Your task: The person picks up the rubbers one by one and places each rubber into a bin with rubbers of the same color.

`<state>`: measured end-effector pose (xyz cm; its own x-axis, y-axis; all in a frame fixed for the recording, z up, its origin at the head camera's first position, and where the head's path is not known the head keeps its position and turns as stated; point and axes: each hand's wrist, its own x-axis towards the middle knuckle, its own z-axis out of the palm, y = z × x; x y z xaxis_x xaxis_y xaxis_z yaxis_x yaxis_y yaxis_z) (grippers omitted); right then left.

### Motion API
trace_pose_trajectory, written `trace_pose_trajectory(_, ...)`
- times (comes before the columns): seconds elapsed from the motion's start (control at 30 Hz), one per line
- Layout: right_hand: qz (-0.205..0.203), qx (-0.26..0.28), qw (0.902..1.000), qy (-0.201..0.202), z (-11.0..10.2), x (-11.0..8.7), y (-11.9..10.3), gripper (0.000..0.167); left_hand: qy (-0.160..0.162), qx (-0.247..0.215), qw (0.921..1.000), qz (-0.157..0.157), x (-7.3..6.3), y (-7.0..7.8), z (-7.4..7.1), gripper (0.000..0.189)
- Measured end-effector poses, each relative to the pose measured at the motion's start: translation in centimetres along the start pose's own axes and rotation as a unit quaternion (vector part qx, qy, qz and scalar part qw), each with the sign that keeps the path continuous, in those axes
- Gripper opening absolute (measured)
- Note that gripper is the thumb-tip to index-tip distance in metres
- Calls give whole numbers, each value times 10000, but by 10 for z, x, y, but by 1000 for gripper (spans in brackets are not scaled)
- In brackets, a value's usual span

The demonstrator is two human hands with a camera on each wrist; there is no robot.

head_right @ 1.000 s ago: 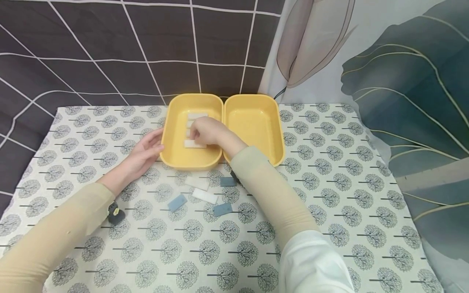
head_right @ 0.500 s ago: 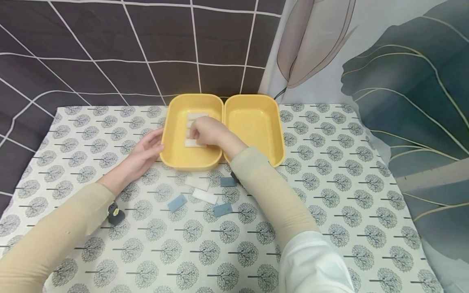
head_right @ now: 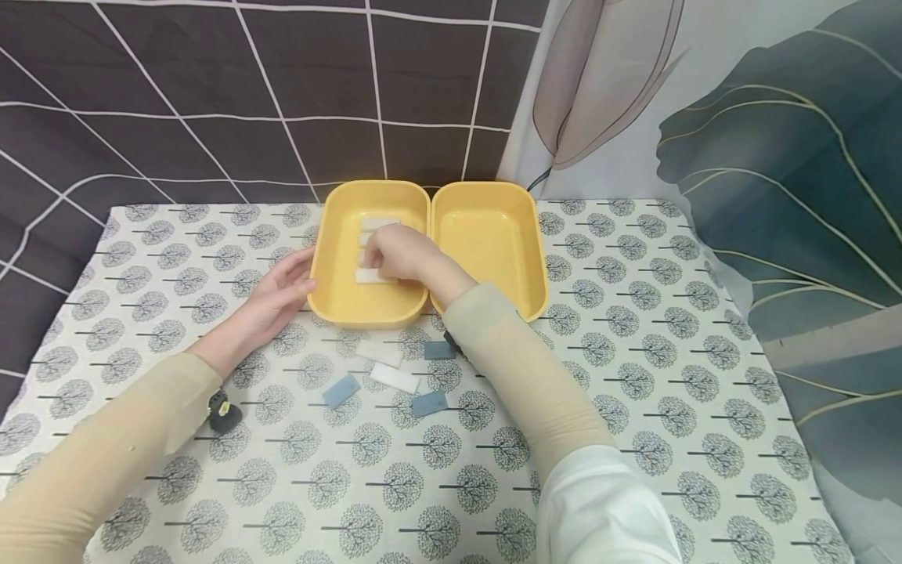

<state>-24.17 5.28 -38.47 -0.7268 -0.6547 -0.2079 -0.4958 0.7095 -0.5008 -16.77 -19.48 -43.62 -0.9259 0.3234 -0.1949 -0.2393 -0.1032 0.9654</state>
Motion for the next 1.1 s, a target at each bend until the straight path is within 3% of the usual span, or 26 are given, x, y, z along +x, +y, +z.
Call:
trace_pose_trajectory(0.7,-137,15,9999,61,0,-1,-1,26,-66,-79,9998,155,1,-2,-1,70)
trace_pose_trajectory(1.1,-300,563,9975,312,-4,-8,-4,25,-55,5,9999,116,2,-1,-1,70)
